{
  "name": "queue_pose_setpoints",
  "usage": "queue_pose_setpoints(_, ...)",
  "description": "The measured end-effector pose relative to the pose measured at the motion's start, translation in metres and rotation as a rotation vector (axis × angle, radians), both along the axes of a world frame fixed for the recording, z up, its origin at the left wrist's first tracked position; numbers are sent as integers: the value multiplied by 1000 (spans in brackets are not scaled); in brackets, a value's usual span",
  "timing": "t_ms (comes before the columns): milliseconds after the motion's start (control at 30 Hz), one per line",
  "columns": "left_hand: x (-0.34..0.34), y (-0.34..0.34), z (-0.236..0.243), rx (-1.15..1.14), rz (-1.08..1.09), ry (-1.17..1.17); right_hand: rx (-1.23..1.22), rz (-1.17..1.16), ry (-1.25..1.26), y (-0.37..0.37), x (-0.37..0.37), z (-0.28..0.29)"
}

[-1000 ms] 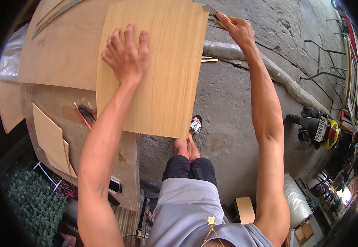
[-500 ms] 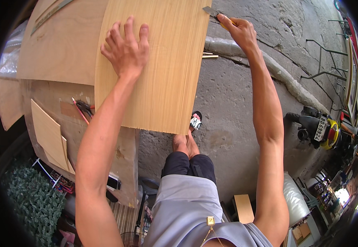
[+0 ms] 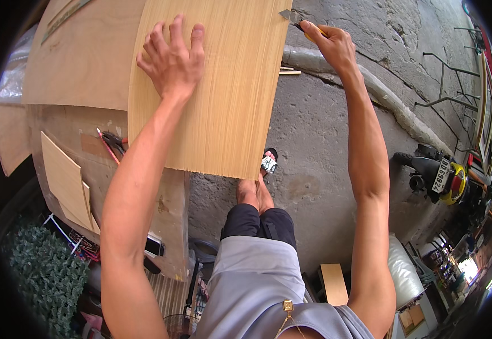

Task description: The person uses a utility knife and a metal ruler to cut rectangular pieces of plywood on a workbench. They repeatedly score the wood along the ruler edge, then snap off the cut sections. A second person is visible in the background working on a wooden frame.

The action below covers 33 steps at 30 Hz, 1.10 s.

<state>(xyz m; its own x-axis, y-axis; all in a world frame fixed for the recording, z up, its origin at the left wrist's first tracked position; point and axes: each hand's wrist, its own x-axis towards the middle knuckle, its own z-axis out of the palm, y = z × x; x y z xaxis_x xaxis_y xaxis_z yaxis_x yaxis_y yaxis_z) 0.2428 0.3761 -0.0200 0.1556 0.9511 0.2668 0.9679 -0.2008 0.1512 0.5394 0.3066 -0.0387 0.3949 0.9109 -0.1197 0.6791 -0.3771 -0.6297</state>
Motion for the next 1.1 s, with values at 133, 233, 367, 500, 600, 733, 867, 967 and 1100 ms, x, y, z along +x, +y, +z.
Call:
queue_pose_setpoints(133,-2,1,-1,-5,-23,-39,-5,4,0,-4,-3,1)
queue_pose_setpoints(233,-2,1,-3,5,-35,-57,-26,28,-23,-9,-5,2)
queue_pose_setpoints(367,-1,1,-2,4,-24,-51,-77,46,-48,-16,-9,7)
queue_pose_setpoints(500,-2,2,-4,18,-14,-22,-81,59,-48,-24,-16,12)
queue_pose_setpoints(600,-1,3,-5,25,19,19,-85,49,-46,-28,-18,12)
queue_pose_setpoints(733,-5,6,-10,29,11,5,-86,90,-41,-35,-18,10)
queue_pose_setpoints(867,-6,7,-11,17,8,9,-91,122,-39,-45,-25,14)
queue_pose_setpoints(967,-5,8,-10,12,4,-2,45,96,-42,-56,-30,2)
queue_pose_setpoints(1100,-6,7,-8,-4,15,-21,-20,140,-75,-60,-32,7)
